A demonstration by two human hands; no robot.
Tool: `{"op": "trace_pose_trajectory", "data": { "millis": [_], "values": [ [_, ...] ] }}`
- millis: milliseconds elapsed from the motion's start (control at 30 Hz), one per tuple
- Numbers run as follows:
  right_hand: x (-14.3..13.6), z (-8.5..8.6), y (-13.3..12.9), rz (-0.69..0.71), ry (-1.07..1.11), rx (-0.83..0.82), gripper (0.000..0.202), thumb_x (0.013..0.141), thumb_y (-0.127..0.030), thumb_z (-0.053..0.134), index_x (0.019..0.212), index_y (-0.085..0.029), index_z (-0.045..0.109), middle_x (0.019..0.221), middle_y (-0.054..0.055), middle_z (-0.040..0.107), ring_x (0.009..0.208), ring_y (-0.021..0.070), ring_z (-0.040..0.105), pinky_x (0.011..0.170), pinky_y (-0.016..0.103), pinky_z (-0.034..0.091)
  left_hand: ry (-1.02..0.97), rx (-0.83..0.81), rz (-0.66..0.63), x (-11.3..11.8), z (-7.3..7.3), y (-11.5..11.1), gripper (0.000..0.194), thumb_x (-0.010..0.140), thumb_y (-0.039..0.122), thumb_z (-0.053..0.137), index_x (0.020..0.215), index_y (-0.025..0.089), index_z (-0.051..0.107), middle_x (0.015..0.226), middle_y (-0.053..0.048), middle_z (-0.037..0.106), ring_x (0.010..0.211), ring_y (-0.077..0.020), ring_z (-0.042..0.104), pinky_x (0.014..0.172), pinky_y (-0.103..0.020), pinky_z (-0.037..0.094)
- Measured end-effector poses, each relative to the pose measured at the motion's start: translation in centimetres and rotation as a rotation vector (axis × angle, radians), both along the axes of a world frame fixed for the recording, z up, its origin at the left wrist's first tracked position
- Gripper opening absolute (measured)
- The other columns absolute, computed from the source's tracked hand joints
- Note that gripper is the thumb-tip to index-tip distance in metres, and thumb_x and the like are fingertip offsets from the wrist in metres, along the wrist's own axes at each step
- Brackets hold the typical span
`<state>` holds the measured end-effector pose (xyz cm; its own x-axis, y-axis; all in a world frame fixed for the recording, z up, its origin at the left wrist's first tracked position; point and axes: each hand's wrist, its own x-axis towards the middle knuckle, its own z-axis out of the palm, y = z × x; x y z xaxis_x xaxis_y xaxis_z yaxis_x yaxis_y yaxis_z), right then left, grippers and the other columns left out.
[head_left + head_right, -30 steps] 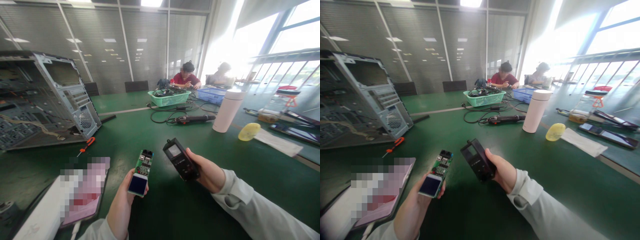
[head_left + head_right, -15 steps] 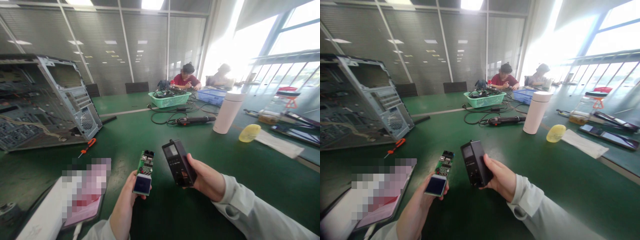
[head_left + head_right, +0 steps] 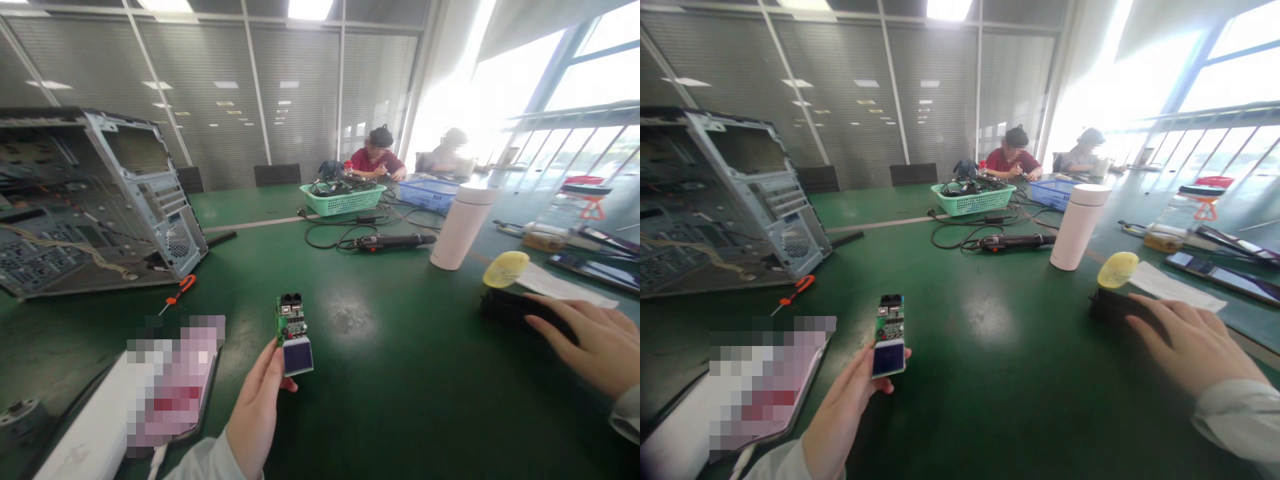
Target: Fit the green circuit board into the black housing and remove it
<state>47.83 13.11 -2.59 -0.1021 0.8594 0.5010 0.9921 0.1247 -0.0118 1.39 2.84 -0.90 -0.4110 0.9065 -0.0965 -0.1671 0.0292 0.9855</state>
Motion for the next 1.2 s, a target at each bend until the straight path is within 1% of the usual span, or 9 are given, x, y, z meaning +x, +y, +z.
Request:
{"op": "trace_pose_trajectory", "data": {
  "millis": [133, 233, 367, 533, 667, 800, 967, 1067, 1200],
  "values": [
    [1.4, -1.1, -0.3, -0.015, -0.082, 0.014, 0.058, 0.085, -0.059, 0.036, 0.124, -0.02, 0.051, 0.107, 0.018, 0.06, 0.1, 0.0397, 0.056, 0.088, 0.054, 0.042, 0.007, -0.032, 0.032, 0.2, 0.1, 0.0, 0.066, 0.059, 0.063, 0.072, 0.105, 0.015, 0.07, 0.094, -0.009, 0.077, 0.086, -0.0268, 0.068, 0.069, -0.036, 0.052],
    [-0.1, -0.2, -0.7, -0.046, -0.1, 0.036, 0.066, 0.084, -0.062, 0.038, 0.129, -0.015, 0.048, 0.116, 0.022, 0.057, 0.109, 0.0436, 0.051, 0.089, 0.056, 0.041, 0.042, -0.02, -0.013, 0.2, 0.6, 0.3, 0.06, 0.058, 0.063, 0.074, 0.095, 0.016, 0.073, 0.089, -0.006, 0.078, 0.08, -0.0232, 0.068, 0.071, -0.033, 0.052],
    [-4.6, 2.5, -1.6, 0.036, -0.066, 0.18, 0.074, 0.084, -0.067, 0.031, 0.134, -0.014, 0.043, 0.123, 0.022, 0.053, 0.117, 0.0454, 0.043, 0.093, 0.061, 0.037, 0.032, 0.021, -0.083, 0.6, 1.6, 0.6, 0.052, 0.057, 0.06, 0.076, 0.086, 0.017, 0.073, 0.081, -0.004, 0.078, 0.078, -0.0227, 0.069, 0.071, -0.032, 0.054],
    [-11.8, 6.0, -2.8, 0.312, -0.042, 0.274, 0.053, 0.091, -0.051, 0.036, 0.131, -0.019, 0.046, 0.12, 0.017, 0.055, 0.12, 0.0372, 0.044, 0.099, 0.058, 0.036, 0.028, 0.029, -0.11, 0.8, 2.0, 0.4, 0.047, 0.055, 0.04, 0.082, 0.093, 0.018, 0.067, 0.089, -0.005, 0.077, 0.086, -0.0245, 0.071, 0.082, -0.036, 0.054],
    [-16.6, 7.4, -4.0, 0.545, -0.024, 0.253, 0.048, 0.091, -0.04, 0.046, 0.136, -0.024, 0.041, 0.128, 0.01, 0.053, 0.125, 0.0295, 0.042, 0.102, 0.052, 0.038, 0.213, 0.025, -0.176, 0.7, 2.0, 0.0, 0.042, 0.059, 0.03, 0.077, 0.096, 0.018, 0.062, 0.09, -0.006, 0.073, 0.084, -0.0255, 0.071, 0.081, -0.04, 0.055],
    [-21.0, 7.2, -5.6, 0.695, 0.07, 0.108, 0.046, 0.091, -0.037, 0.048, 0.135, -0.023, 0.043, 0.134, 0.007, 0.051, 0.129, 0.0251, 0.039, 0.103, 0.046, 0.042, 0.507, 0.149, -0.22, 0.7, 2.0, -0.4, 0.031, 0.067, 0.025, 0.068, 0.097, 0.019, 0.061, 0.09, -0.005, 0.066, 0.085, -0.0251, 0.069, 0.078, -0.04, 0.056],
    [-26.1, 5.8, -6.4, 0.898, 0.15, -0.063, 0.056, 0.088, -0.051, 0.049, 0.133, -0.018, 0.046, 0.13, 0.009, 0.054, 0.125, 0.0249, 0.044, 0.104, 0.043, 0.041, 0.813, 0.354, -0.279, 0.8, 2.2, -0.9, 0.031, 0.072, 0.013, 0.061, 0.101, 0.022, 0.059, 0.089, -0.003, 0.062, 0.083, -0.0216, 0.065, 0.074, -0.036, 0.055],
    [-27.7, 5.3, -6.1, 0.951, 0.204, -0.101, 0.048, 0.086, -0.051, 0.052, 0.118, -0.016, 0.056, 0.111, 0.009, 0.062, 0.111, 0.023, 0.051, 0.097, 0.039, 0.045, 0.89, 0.423, -0.326, 0.8, 2.1, -1.2, 0.033, 0.074, 0.012, 0.061, 0.104, 0.023, 0.056, 0.091, -0.003, 0.061, 0.083, -0.0205, 0.065, 0.074, -0.034, 0.055],
    [-27.9, 4.9, -5.7, 0.938, 0.234, -0.124, 0.041, 0.087, -0.053, 0.05, 0.102, -0.016, 0.057, 0.093, 0.007, 0.061, 0.09, 0.0205, 0.054, 0.078, 0.037, 0.05, 0.918, 0.411, -0.344, 0.8, 1.3, -1.2, 0.046, 0.077, 0.01, 0.058, 0.118, 0.027, 0.046, 0.102, -0.004, 0.058, 0.093, -0.0213, 0.064, 0.082, -0.038, 0.054]
  ]
}}
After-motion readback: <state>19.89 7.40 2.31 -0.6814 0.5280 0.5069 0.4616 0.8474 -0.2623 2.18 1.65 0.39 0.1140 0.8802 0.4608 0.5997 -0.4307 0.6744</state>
